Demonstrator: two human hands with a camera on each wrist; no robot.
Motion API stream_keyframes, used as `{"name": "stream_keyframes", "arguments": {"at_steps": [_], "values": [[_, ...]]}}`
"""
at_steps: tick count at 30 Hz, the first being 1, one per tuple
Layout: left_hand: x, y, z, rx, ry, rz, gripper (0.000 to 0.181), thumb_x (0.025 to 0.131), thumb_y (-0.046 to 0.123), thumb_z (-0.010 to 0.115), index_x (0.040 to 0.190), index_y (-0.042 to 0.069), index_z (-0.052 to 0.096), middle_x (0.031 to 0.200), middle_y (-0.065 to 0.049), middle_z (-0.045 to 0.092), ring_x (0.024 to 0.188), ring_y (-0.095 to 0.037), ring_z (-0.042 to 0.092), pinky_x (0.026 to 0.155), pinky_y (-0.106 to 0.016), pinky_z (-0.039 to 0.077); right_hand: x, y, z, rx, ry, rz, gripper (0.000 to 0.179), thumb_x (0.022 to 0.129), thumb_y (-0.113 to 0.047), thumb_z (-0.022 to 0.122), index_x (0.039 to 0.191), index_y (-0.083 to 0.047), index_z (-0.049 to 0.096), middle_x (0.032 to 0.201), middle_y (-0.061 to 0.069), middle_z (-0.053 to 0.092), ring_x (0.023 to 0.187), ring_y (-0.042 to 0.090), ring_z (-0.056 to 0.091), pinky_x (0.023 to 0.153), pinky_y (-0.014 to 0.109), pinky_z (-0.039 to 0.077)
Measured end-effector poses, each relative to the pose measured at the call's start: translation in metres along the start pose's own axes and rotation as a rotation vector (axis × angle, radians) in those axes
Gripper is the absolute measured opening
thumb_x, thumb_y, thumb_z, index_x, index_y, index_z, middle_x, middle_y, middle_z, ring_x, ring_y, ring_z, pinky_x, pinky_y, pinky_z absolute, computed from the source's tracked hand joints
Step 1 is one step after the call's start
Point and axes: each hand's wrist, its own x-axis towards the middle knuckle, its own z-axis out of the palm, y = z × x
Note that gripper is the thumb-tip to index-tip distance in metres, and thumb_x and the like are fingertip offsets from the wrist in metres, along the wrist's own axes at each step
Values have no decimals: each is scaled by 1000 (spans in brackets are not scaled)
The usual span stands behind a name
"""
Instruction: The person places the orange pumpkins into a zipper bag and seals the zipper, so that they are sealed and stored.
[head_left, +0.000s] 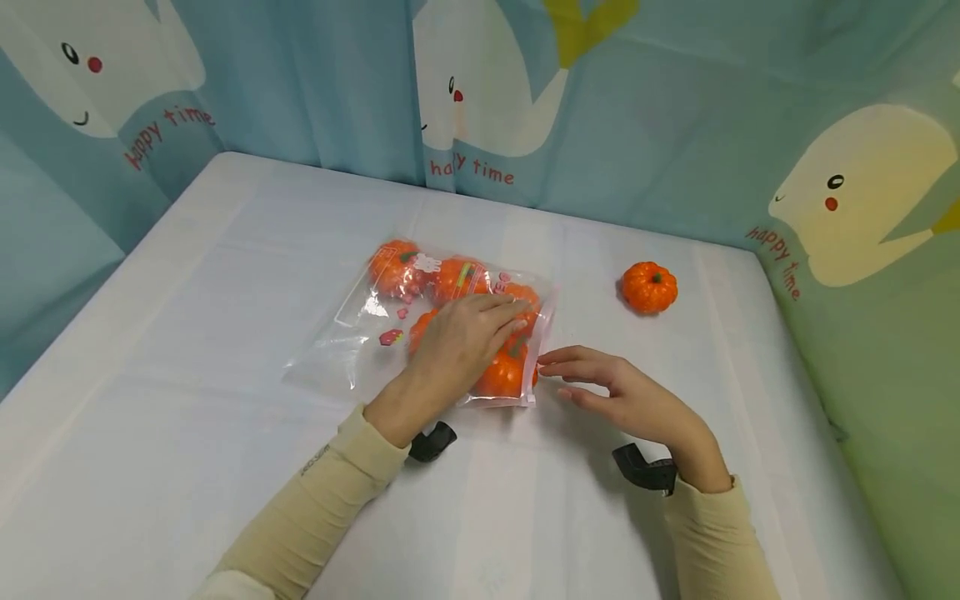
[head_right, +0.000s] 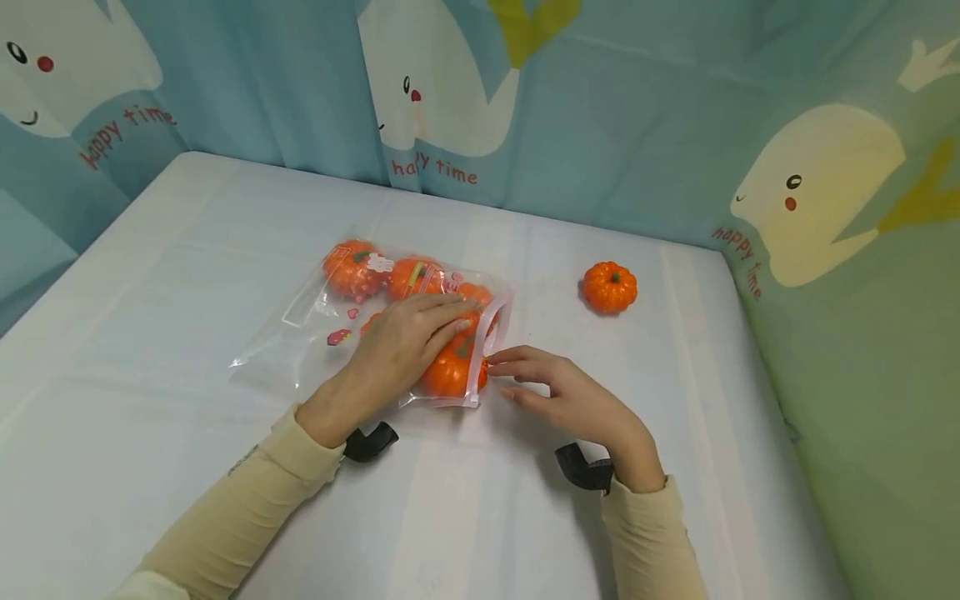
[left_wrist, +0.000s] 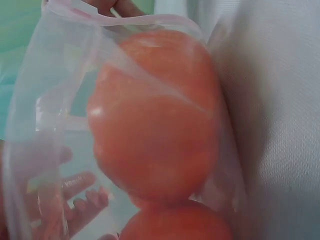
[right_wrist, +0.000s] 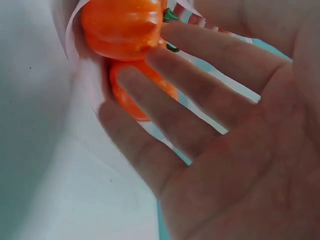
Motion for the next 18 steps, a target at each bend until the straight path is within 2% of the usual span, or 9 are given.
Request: {"name": "stream_keyframes", "arguments": {"at_steps": [4, 8, 12, 18], "values": [[0, 0, 0, -10, -5, 17, 34, 98, 22, 62, 132, 14, 66, 125, -5, 70, 118, -22, 65, 104, -37, 49, 3, 1, 4, 7, -4, -41, 32, 100, -12, 57, 130, -20, 65, 143, -3, 54, 137, 20, 46, 108, 22, 40], [1, 0, 0, -34, 22, 35, 34, 97, 17, 64, 130, 11, 67, 124, -6, 70, 118, -22, 65, 104, -36, 49, 10, -1, 12, -6, 8, -57, 34, 98, -11, 60, 131, -18, 65, 146, 0, 51, 138, 22, 45, 113, 30, 38], [2, 0, -1, -39, 28, 27, 33, 97, 17, 64, 129, 12, 67, 124, -6, 70, 118, -22, 65, 103, -37, 49, 14, 1, 16, -15, 4, -52, 38, 97, -8, 60, 134, -16, 63, 147, 0, 49, 140, 23, 44, 115, 38, 37], [0, -2, -3, -87, 19, 20, 34, 97, 17, 63, 130, 11, 66, 125, -7, 70, 119, -22, 65, 104, -36, 49, 8, 5, 11, -35, 7, -74, 44, 96, 1, 55, 136, -17, 61, 147, 0, 51, 139, 23, 45, 115, 25, 35]]}}
